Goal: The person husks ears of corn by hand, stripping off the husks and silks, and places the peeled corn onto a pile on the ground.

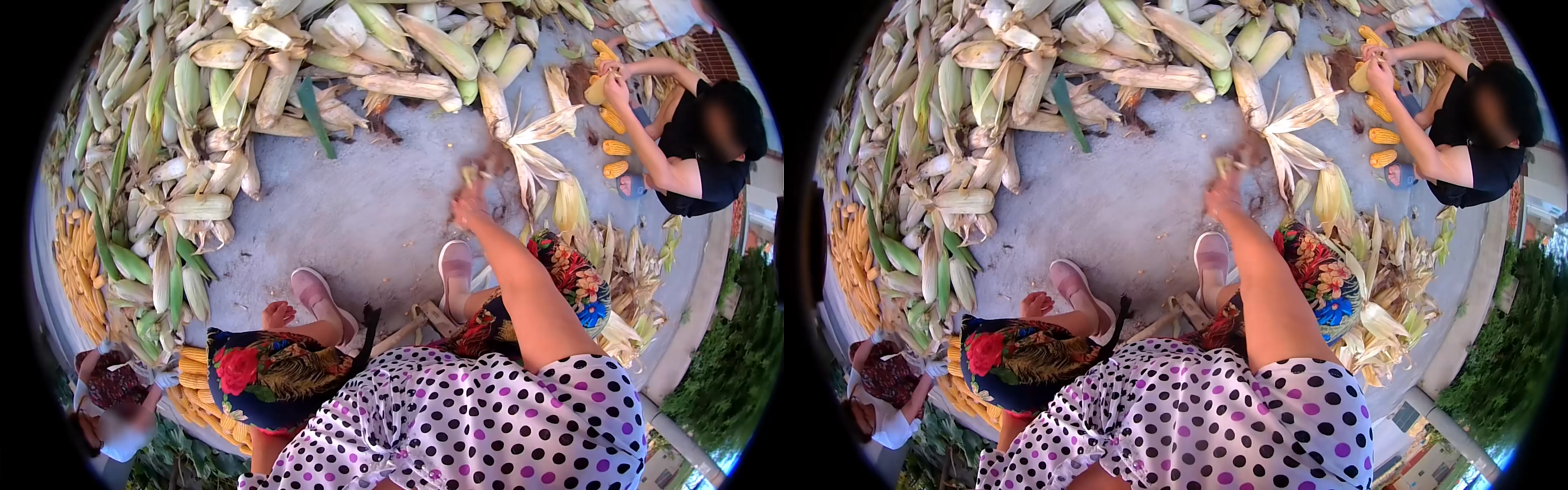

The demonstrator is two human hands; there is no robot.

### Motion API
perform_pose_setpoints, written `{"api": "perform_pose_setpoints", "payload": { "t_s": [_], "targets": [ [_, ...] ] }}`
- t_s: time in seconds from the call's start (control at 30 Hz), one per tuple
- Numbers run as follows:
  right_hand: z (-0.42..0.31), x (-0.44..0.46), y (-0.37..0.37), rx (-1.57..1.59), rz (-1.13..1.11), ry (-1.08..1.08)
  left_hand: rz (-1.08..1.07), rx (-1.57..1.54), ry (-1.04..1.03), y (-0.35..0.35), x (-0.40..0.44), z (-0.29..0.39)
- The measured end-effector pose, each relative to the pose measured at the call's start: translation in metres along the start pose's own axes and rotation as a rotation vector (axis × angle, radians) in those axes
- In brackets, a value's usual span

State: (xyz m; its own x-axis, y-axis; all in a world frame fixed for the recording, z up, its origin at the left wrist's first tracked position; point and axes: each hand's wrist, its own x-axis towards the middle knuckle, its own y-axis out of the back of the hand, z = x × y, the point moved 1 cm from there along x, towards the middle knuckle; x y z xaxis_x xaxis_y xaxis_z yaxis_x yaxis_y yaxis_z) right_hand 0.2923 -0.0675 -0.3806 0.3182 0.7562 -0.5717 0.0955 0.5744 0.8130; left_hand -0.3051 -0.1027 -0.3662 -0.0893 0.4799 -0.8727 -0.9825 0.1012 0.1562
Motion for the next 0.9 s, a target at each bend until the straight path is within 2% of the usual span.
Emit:
{"api": "perform_pose_setpoints", "payload": {
  "t_s": [0.07, 0.13, 0.23, 0.3, 0.33, 0.4, 0.47, 0.57, 0.6, 0.67, 0.73, 0.83, 0.9],
  "targets": [
    [0.051, -0.016, -0.007, -0.258, -0.541, 0.023, -0.001, 0.011, 0.012, -0.002, -0.005, 0.005],
    [0.083, -0.032, 0.001, -0.126, -0.904, -0.189, -0.027, 0.033, 0.004, -0.006, -0.003, 0.009],
    [0.073, -0.017, 0.045, -0.236, -0.841, -0.033, -0.049, 0.047, 0.000, -0.003, 0.002, 0.014],
    [0.058, 0.023, 0.057, -0.074, -0.479, -0.047, -0.059, 0.030, -0.012, -0.001, -0.005, 0.029],
    [0.053, 0.043, 0.064, 0.158, -0.190, -0.092, -0.043, 0.033, -0.026, -0.003, -0.007, 0.037],
    [0.038, 0.062, 0.112, 0.227, 0.155, -0.040, -0.001, 0.036, -0.059, -0.004, -0.017, 0.056],
    [0.042, 0.091, 0.110, 0.492, 0.662, -0.110, 0.005, 0.045, -0.070, 0.003, -0.027, 0.073],
    [0.074, 0.136, 0.092, 0.373, 1.106, -0.119, 0.009, 0.068, -0.102, 0.020, -0.046, 0.100],
    [0.097, 0.167, 0.058, 0.374, 0.984, -0.139, 0.006, 0.072, -0.118, 0.025, -0.052, 0.109],
    [0.110, 0.189, 0.044, 0.440, 0.721, -0.203, 0.022, 0.091, -0.149, 0.035, -0.063, 0.130],
    [0.115, 0.154, 0.070, 0.553, 0.432, -0.291, 0.038, 0.118, -0.184, 0.045, -0.072, 0.148],
    [0.106, 0.114, 0.090, 0.656, 0.120, -0.323, 0.048, 0.133, -0.242, 0.052, -0.086, 0.175],
    [0.085, 0.092, 0.094, 0.753, 0.173, -0.284, 0.044, 0.136, -0.277, 0.049, -0.088, 0.200]
  ]
}}
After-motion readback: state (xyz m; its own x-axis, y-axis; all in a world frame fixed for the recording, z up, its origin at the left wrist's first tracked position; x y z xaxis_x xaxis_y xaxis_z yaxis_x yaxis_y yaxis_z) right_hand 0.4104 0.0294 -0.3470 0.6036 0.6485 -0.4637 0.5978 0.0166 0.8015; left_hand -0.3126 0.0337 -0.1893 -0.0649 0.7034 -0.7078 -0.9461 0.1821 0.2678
